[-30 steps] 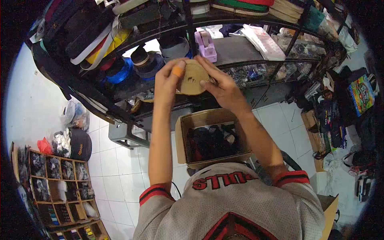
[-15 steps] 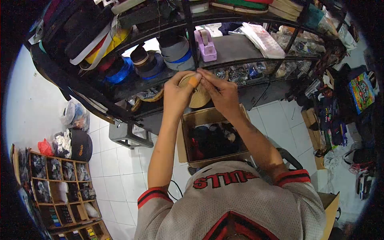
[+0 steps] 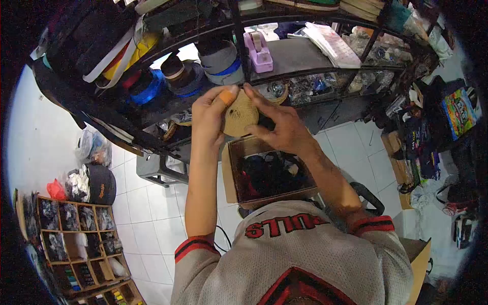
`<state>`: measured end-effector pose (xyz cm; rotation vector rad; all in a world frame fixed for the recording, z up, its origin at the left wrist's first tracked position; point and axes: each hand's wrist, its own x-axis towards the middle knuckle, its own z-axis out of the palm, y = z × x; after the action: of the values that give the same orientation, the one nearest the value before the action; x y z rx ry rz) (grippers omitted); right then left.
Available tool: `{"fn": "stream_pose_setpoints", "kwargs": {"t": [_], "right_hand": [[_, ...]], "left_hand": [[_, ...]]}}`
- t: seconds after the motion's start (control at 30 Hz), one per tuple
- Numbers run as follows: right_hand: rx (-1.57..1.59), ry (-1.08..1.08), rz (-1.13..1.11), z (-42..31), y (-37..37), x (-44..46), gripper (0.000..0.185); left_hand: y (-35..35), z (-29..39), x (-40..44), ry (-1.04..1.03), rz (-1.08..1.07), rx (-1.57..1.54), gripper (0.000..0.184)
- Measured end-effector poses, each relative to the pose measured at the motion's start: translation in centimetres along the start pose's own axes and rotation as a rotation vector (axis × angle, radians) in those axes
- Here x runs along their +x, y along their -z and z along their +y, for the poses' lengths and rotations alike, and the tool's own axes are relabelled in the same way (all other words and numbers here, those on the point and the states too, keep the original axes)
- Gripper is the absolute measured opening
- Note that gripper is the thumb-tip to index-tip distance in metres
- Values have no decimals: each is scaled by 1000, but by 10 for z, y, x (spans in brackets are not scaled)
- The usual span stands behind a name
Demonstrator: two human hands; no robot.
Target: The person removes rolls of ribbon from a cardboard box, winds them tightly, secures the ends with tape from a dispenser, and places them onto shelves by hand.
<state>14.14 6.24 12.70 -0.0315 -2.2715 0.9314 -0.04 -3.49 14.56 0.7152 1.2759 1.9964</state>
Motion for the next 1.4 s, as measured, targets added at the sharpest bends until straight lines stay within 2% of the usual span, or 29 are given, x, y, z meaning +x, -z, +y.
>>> {"fn": "stream_pose_setpoints", "kwargs": {"t": [0.1, 0.13, 0.23, 0.27, 0.33, 0.37, 0.47, 0.57, 0.6, 0.63, 0.73, 0.83, 0.93, 1.0, 1.07, 1.13, 1.2, 1.27, 1.37, 1.4], "right_hand": [[-103, 33, -4, 0, -8, 2, 91], [-121, 29, 0, 1, -12, 1, 98], [-19, -83, 2, 2, -6, 3, 105], [77, -87, 21, 7, -4, 4, 106], [266, -97, 65, 16, 2, 2, 108], [218, -118, 28, 19, 5, 1, 110], [125, -196, -73, 23, 7, -7, 115], [82, -284, -152, 36, 13, -12, 117], [56, -308, -184, 41, 17, -12, 118], [30, -329, -219, 47, 23, -12, 118], [136, -156, -255, 77, 42, -10, 119], [129, -152, -333, 98, 61, -6, 113], [365, -90, -433, 141, 73, 11, 96], [831, -608, -276, 160, 85, 44, 76], [678, -526, -25, 238, 72, 77, 57], [143, -606, 156, 269, 65, 115, 48], [138, -721, 78, 313, 51, 143, 47], [131, -824, 79, 317, 37, 156, 42], [329, -917, 71, 326, 22, 168, 33], [272, -867, 82, 319, 21, 166, 35]], "left_hand": [[1, -1, 3, 63, 31, -130, 22], [6, -8, 7, 40, 33, -90, 24], [1, -9, 0, -65, -7, -77, 28], [15, -16, 4, -108, -117, 34, 43], [24, -20, 0, -278, -294, 213, 54], [28, -21, -1, -367, -383, 301, 59], [37, -27, -4, -190, -497, 142, 69], [30, -47, -2, 15, -391, 112, 70], [23, -59, 2, -29, -330, 175, 61], [15, -67, 4, 23, -279, 79, 56], [-19, -78, 5, 123, -137, -145, 42], [-39, -101, 12, 149, -16, -116, 38], [-47, -106, 14, 105, 81, -198, 38], [-43, -106, 9, 60, 195, -210, 39], [-29, -103, 1, 62, 224, -192, 42], [-14, -101, -9, 91, 260, -166, 42], [-7, -96, -17, 102, 278, -91, 42], [3, -93, -23, 102, 292, -14, 41], [19, -93, -30, 105, 309, -73, 40], [22, -91, -33, 107, 336, -27, 42]]}}
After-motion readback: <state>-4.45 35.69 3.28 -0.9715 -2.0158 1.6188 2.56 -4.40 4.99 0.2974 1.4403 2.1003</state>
